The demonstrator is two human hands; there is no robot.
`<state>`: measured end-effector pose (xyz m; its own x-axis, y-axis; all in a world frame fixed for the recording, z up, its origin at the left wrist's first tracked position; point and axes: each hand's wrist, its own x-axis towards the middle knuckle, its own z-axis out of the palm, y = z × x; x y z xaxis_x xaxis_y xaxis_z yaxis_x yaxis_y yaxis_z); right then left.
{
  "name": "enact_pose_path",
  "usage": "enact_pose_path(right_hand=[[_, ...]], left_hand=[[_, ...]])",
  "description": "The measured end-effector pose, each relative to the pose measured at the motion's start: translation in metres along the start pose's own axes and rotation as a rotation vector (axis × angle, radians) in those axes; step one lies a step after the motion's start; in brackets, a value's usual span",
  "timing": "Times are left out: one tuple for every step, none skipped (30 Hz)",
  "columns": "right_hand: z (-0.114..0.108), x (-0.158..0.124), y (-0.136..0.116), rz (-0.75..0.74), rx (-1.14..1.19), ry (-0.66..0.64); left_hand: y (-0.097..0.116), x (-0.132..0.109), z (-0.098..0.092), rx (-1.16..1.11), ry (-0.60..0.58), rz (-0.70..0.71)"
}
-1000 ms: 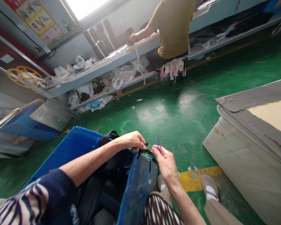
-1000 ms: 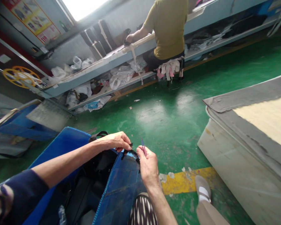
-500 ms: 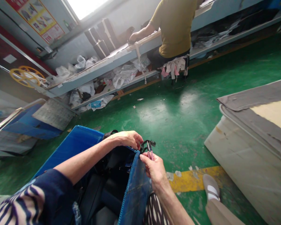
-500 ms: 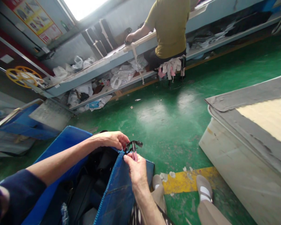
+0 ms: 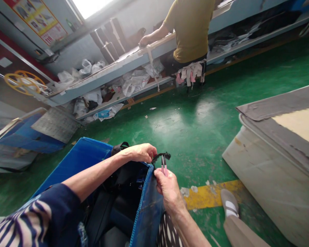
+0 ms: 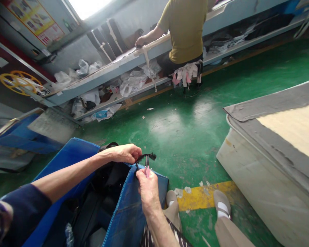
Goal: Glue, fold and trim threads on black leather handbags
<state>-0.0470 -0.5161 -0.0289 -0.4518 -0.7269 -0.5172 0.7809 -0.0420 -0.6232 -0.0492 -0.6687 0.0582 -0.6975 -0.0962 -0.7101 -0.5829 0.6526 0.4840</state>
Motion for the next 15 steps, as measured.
enact_pose_path(right_hand=[[-0.001,-0.003,0.003,-0.003,0.025,-0.003],[-0.002,-0.005,0.005,-0.008,0.053,-0.005],[-0.002,-0.007,0.007,-0.016,0.085,-0.007],[-0.002,-0.008,0.008,-0.025,0.119,-0.009],[-0.002,-0.008,0.008,-0.036,0.152,-0.013],[-0.002,-0.008,0.007,-0.047,0.182,-0.018],[-0.002,-0.007,0.005,-0.058,0.207,-0.021],[-0.001,-0.005,0.003,-0.066,0.228,-0.024],[-0.001,-0.003,0.001,-0.074,0.245,-0.027],[0.000,-0.002,-0.002,-0.080,0.258,-0.029],[0.000,-0.001,-0.006,-0.086,0.270,-0.033],[0.001,0.000,-0.009,-0.090,0.280,-0.035],[0.001,0.000,-0.012,-0.091,0.285,-0.040],[0.002,0.000,-0.015,-0.086,0.283,-0.052],[0.002,-0.001,-0.017,-0.070,0.267,-0.077]], left_hand=[[-0.001,-0.002,0.001,0.015,0.050,-0.008],[-0.001,-0.004,0.003,0.026,0.097,-0.015],[-0.002,-0.005,0.005,0.035,0.138,-0.024],[-0.003,-0.006,0.007,0.046,0.169,-0.034],[-0.003,-0.007,0.008,0.057,0.192,-0.046],[-0.004,-0.007,0.010,0.068,0.207,-0.054],[-0.004,-0.007,0.011,0.076,0.217,-0.058],[-0.003,-0.007,0.012,0.079,0.222,-0.063],[-0.003,-0.007,0.012,0.075,0.226,-0.067],[-0.002,-0.008,0.011,0.065,0.230,-0.073],[-0.002,-0.008,0.010,0.051,0.234,-0.081],[-0.001,-0.008,0.009,0.035,0.237,-0.086],[-0.001,-0.008,0.009,0.022,0.238,-0.088],[-0.001,-0.008,0.008,0.013,0.238,-0.087],[-0.002,-0.008,0.008,0.007,0.243,-0.085]])
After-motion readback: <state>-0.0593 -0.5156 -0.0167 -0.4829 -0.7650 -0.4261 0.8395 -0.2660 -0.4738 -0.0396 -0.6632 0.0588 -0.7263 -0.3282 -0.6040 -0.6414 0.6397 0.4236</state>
